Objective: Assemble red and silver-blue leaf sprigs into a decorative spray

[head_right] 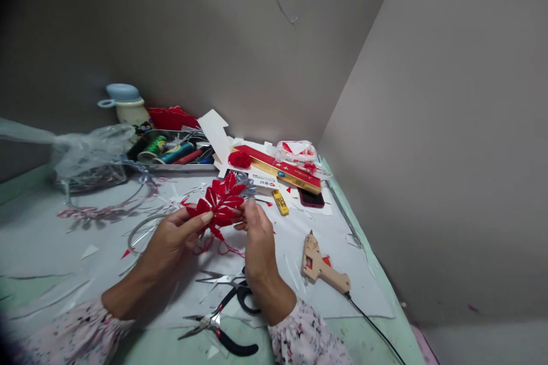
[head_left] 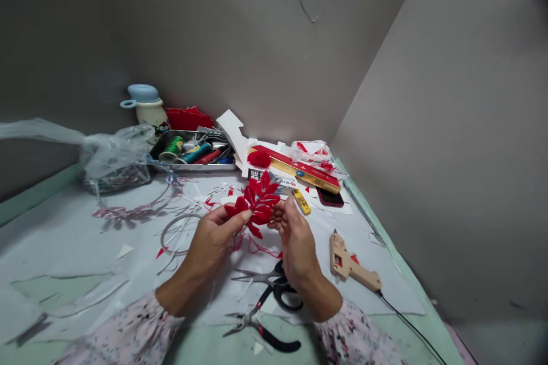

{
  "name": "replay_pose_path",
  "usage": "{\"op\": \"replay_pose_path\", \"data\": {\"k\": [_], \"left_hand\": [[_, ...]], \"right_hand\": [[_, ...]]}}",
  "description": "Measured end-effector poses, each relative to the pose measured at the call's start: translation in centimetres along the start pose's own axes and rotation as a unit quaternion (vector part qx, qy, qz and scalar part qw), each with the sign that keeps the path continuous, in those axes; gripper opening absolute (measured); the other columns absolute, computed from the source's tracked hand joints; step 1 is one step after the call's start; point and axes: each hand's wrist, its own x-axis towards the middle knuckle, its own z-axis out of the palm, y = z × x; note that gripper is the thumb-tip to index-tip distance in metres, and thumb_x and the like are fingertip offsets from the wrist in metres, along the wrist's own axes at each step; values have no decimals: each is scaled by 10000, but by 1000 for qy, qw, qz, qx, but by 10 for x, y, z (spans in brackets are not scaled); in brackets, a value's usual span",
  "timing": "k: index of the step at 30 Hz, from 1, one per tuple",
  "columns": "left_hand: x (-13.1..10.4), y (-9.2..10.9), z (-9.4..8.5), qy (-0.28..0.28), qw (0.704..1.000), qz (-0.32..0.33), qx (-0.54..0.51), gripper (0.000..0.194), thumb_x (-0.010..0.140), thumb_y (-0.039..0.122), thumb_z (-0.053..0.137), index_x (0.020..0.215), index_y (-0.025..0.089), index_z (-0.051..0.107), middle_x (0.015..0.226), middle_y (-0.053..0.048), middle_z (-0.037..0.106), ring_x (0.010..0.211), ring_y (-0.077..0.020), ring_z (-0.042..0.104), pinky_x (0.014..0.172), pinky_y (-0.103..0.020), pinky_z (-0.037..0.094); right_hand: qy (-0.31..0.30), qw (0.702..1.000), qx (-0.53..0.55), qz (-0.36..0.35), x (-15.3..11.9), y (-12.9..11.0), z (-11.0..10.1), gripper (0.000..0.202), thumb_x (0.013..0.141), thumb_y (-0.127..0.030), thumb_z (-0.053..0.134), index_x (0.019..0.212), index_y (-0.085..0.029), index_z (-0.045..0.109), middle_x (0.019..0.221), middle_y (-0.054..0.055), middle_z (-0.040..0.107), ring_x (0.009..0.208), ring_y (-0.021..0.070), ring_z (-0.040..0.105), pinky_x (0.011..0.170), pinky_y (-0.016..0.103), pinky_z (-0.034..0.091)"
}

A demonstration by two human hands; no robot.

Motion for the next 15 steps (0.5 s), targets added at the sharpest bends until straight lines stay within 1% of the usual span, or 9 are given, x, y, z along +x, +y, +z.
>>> {"op": "replay_pose_path", "data": {"k": [1, 3, 6, 8, 11, 15], "left_hand": [[-2, -1, 0, -5, 1000, 4, 3, 147, 726, 252, 794, 844, 182, 741, 788, -28, 753, 728, -155, 662, 606, -221, 483], [-6, -4, -1, -7, 1000, 11, 20, 156, 733, 266, 793, 851, 177, 742, 764, -23, 737, 683, -139, 636, 589, -217, 467], [-10, -13, -5, -1, 999, 11, 40, 151, 747, 286, 789, 829, 175, 728, 697, 4, 695, 604, -112, 580, 572, -213, 444], [-10, -19, -9, -7, 1000, 5, 27, 142, 754, 278, 785, 836, 182, 718, 762, -1, 708, 662, -123, 602, 624, -223, 462], [-9, -27, -13, -28, 999, 1, 23, 144, 765, 258, 781, 876, 188, 721, 848, -14, 725, 747, -131, 620, 702, -229, 473], [-8, -30, -14, -65, 997, -17, 34, 142, 781, 254, 766, 899, 184, 730, 866, -23, 725, 760, -128, 614, 720, -221, 468]], "right_hand": [[-18, 1000, 8, -9, -4, 1, 2, 417, 910, -576, 490, 943, -192, 650, 947, 54, 691, 812, 180, 612, 761, 311, 471], [-47, 998, 21, -23, -9, 2, 6, 349, 916, -529, 512, 939, -203, 636, 953, 43, 693, 837, 185, 614, 797, 320, 471], [-72, 996, 48, -25, -13, 4, 7, 253, 925, -446, 535, 962, -210, 616, 947, 32, 687, 839, 176, 616, 814, 318, 472], [-82, 994, 62, -25, -14, 6, 7, 198, 915, -386, 564, 977, -205, 614, 937, 27, 678, 834, 168, 612, 816, 312, 473], [-85, 994, 61, -28, -15, 7, 6, 165, 874, -324, 613, 976, -194, 619, 933, 25, 670, 846, 167, 608, 822, 313, 478], [-65, 996, 55, -40, -16, 10, 5, 144, 826, -290, 645, 928, -193, 613, 859, 10, 659, 785, 158, 596, 761, 296, 486]]}}
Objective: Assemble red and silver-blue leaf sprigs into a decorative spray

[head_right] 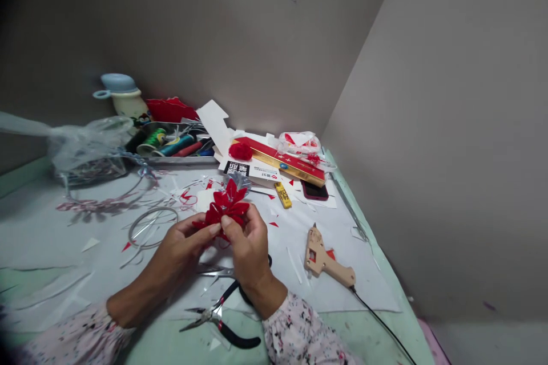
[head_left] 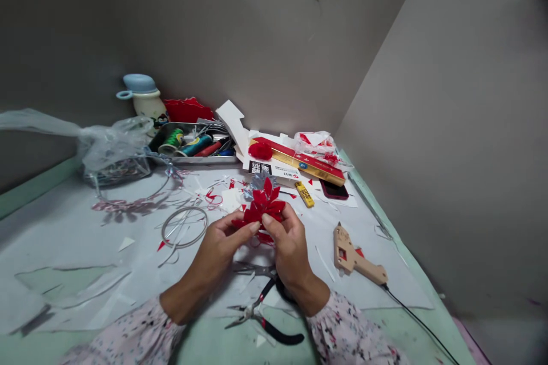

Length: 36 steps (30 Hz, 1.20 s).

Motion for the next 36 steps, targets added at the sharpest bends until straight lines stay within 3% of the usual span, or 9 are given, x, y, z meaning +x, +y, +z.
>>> {"op": "replay_pose_path", "data": {"k": [6, 11, 16, 26, 36], "left_hand": [[0, 3, 0, 27, 1000, 3, 5, 152, 721, 263, 805, 827, 181, 733, 836, -28, 727, 727, -149, 626, 699, -246, 478], [0, 5, 0, 47, 999, 9, 6, 196, 730, 286, 798, 883, 177, 746, 817, -43, 723, 764, -173, 639, 728, -273, 494], [0, 4, 0, 60, 998, 22, 5, 191, 731, 304, 798, 854, 166, 749, 818, -48, 732, 681, -141, 608, 647, -242, 476], [-1, 1, 2, 28, 1000, 9, -9, 202, 748, 285, 786, 915, 178, 751, 832, -42, 747, 742, -166, 645, 749, -278, 506], [-2, 11, 14, 75, 988, -17, -134, 260, 640, 234, 861, 850, 143, 740, 806, -53, 761, 750, -168, 686, 745, -259, 541]], "right_hand": [[12, 1000, 9, -12, 0, 13, -5, 162, 862, -327, 559, 944, -201, 620, 875, 19, 663, 831, 180, 615, 807, 317, 484], [-6, 1000, 12, -8, -2, 15, -4, 228, 882, -336, 545, 1049, -205, 626, 951, 35, 674, 865, 188, 620, 836, 326, 478], [-17, 998, -61, -4, -3, 7, -1, 164, 835, -316, 610, 939, -196, 649, 873, 20, 670, 808, 175, 599, 773, 296, 482], [17, 992, -127, -11, -3, 9, -2, 132, 824, -316, 633, 822, -184, 631, 739, 0, 627, 661, 142, 539, 644, 268, 465], [-26, 990, -138, -20, -4, 10, 0, 191, 834, -300, 624, 985, -195, 675, 893, 39, 680, 827, 188, 619, 793, 321, 508]]}}
